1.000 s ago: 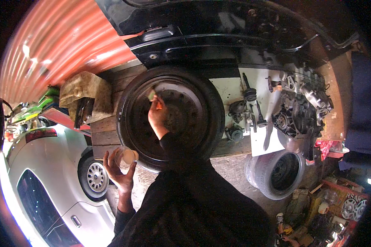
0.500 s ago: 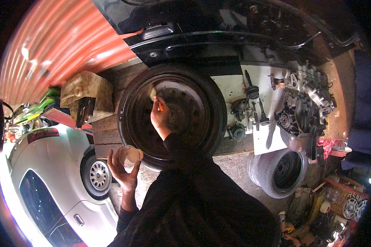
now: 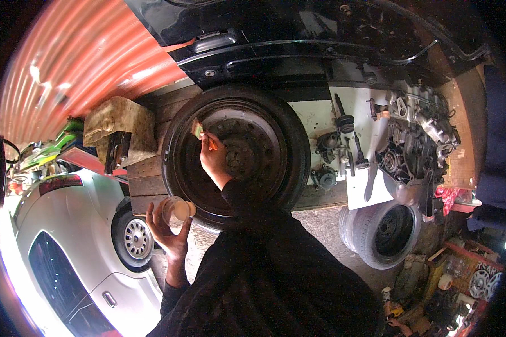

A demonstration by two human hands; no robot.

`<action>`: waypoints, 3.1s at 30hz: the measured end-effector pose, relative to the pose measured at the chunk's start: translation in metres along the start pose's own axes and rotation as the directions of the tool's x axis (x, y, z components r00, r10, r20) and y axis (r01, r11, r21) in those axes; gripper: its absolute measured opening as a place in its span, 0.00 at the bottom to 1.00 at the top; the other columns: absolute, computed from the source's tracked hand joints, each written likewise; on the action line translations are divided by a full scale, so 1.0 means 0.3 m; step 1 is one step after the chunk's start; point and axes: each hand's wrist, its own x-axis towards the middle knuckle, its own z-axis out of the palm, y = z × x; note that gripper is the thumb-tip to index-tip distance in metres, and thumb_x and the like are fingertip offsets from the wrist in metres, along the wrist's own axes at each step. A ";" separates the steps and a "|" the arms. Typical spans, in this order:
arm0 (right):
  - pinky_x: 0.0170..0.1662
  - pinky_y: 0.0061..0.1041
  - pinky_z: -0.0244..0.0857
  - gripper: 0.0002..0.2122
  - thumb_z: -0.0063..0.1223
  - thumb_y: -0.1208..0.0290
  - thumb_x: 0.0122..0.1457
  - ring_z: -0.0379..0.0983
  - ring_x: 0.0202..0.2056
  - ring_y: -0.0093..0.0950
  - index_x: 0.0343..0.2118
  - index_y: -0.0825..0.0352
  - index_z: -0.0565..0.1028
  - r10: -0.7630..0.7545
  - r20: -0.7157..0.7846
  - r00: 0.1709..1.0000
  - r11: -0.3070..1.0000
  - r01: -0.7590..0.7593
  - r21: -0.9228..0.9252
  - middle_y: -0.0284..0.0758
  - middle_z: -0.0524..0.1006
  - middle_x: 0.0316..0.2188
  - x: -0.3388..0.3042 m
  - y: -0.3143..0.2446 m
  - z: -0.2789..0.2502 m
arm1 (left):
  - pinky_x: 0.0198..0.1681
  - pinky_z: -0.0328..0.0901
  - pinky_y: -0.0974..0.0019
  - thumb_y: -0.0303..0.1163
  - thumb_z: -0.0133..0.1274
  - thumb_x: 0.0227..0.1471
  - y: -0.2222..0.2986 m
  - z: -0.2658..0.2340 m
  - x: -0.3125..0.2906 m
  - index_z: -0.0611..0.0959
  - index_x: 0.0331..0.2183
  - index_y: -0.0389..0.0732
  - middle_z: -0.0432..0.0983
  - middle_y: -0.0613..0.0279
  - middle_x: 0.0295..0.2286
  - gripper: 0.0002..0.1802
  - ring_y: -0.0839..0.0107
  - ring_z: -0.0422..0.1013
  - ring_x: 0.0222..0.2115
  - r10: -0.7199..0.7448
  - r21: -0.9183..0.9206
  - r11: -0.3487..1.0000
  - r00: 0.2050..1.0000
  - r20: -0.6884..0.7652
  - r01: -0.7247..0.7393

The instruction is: The person uses a small brush to apply a beige substance from a plastic cup onto the inner surface of a car wheel rim. The person repeatedly dips the brush into the cup and paints the rim's interior, covering the metal surface systematically.

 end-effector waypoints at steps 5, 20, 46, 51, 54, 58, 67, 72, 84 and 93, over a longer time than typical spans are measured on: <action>0.37 0.20 0.69 0.07 0.53 0.69 0.67 0.77 0.34 0.17 0.37 0.67 0.80 0.064 0.347 0.936 0.945 0.055 -0.322 0.31 0.82 0.32 -0.115 -0.054 -0.040 | 0.62 0.61 0.53 0.21 0.70 0.41 -0.004 -0.008 -0.012 0.54 0.64 0.35 0.68 0.45 0.54 0.55 0.56 0.68 0.55 0.012 0.011 1.000 1.000 -0.003 -0.012; 0.30 0.25 0.68 0.08 0.52 0.72 0.66 0.75 0.28 0.22 0.33 0.69 0.80 0.327 0.579 0.747 0.937 -0.336 -0.096 0.32 0.81 0.27 -0.056 -0.006 -0.149 | 0.63 0.57 0.53 0.22 0.71 0.40 -0.001 -0.003 -0.029 0.54 0.64 0.34 0.68 0.47 0.53 0.56 0.56 0.67 0.55 0.012 0.011 1.000 0.999 -0.032 -0.011; 0.49 0.36 0.74 0.10 0.56 0.73 0.60 0.76 0.51 0.40 0.44 0.60 0.77 -0.201 0.587 0.784 0.568 0.581 -0.583 0.40 0.75 0.56 0.150 -0.262 -0.432 | 0.62 0.59 0.54 0.21 0.70 0.41 -0.012 -0.008 -0.035 0.55 0.64 0.37 0.67 0.47 0.54 0.55 0.57 0.67 0.55 0.009 -0.044 0.999 0.998 -0.066 -0.012; 0.58 0.35 0.68 0.12 0.54 0.73 0.61 0.70 0.58 0.37 0.48 0.63 0.76 -0.162 0.824 0.544 0.362 0.809 -0.463 0.38 0.72 0.58 0.265 -0.209 -0.344 | 0.63 0.58 0.53 0.20 0.70 0.40 -0.003 -0.015 -0.027 0.55 0.65 0.37 0.68 0.47 0.54 0.55 0.56 0.67 0.56 0.020 -0.012 1.000 0.998 -0.054 -0.021; 0.58 0.34 0.68 0.14 0.54 0.73 0.60 0.69 0.59 0.35 0.50 0.62 0.76 -0.113 0.824 0.556 0.284 0.812 -0.509 0.35 0.68 0.63 0.298 -0.233 -0.386 | 0.63 0.58 0.53 0.21 0.70 0.41 -0.022 -0.023 -0.032 0.55 0.65 0.36 0.68 0.47 0.54 0.55 0.56 0.67 0.56 0.027 -0.012 1.000 0.997 -0.072 -0.028; 0.56 0.34 0.69 0.15 0.54 0.73 0.60 0.68 0.60 0.36 0.50 0.61 0.77 -0.010 0.764 0.645 0.193 0.751 -0.632 0.35 0.67 0.63 0.253 -0.322 -0.487 | 0.63 0.58 0.54 0.21 0.70 0.41 -0.014 -0.020 -0.037 0.55 0.65 0.36 0.67 0.47 0.54 0.55 0.56 0.66 0.56 0.023 -0.008 1.000 0.997 -0.072 -0.024; 0.50 0.35 0.73 0.11 0.54 0.70 0.57 0.68 0.59 0.36 0.43 0.65 0.76 0.093 0.930 0.355 0.025 0.933 -0.359 0.39 0.66 0.60 0.303 -0.281 -0.353 | 0.63 0.58 0.54 0.23 0.71 0.39 -0.043 0.000 -0.054 0.54 0.64 0.37 0.66 0.47 0.55 0.57 0.56 0.66 0.56 -0.023 -0.076 0.997 0.997 -0.076 0.017; 0.41 0.34 0.77 0.09 0.53 0.68 0.56 0.75 0.49 0.41 0.34 0.68 0.78 0.001 0.907 0.421 -0.167 0.895 -0.414 0.43 0.74 0.52 0.276 -0.332 -0.447 | 0.63 0.58 0.52 0.22 0.70 0.41 -0.037 -0.003 -0.046 0.53 0.65 0.37 0.66 0.48 0.55 0.57 0.56 0.67 0.56 0.014 -0.030 0.999 0.997 -0.073 -0.016; 0.33 0.39 0.74 0.10 0.53 0.68 0.53 0.79 0.37 0.42 0.32 0.68 0.81 0.182 0.927 0.329 -0.398 0.887 -0.236 0.45 0.80 0.38 0.284 -0.372 -0.298 | 0.62 0.60 0.54 0.22 0.70 0.40 -0.022 0.024 -0.056 0.55 0.64 0.36 0.66 0.47 0.55 0.55 0.57 0.67 0.56 0.007 -0.128 0.992 0.996 -0.085 -0.018; 0.42 0.53 0.74 0.14 0.57 0.65 0.58 0.78 0.44 0.44 0.46 0.62 0.83 0.864 0.372 0.341 -0.418 0.896 0.149 0.43 0.81 0.45 0.142 -0.427 -0.229 | 0.64 0.56 0.53 0.24 0.71 0.41 -0.054 -0.014 -0.114 0.54 0.64 0.36 0.65 0.47 0.55 0.56 0.56 0.64 0.57 -0.057 -0.104 0.994 0.986 -0.158 0.041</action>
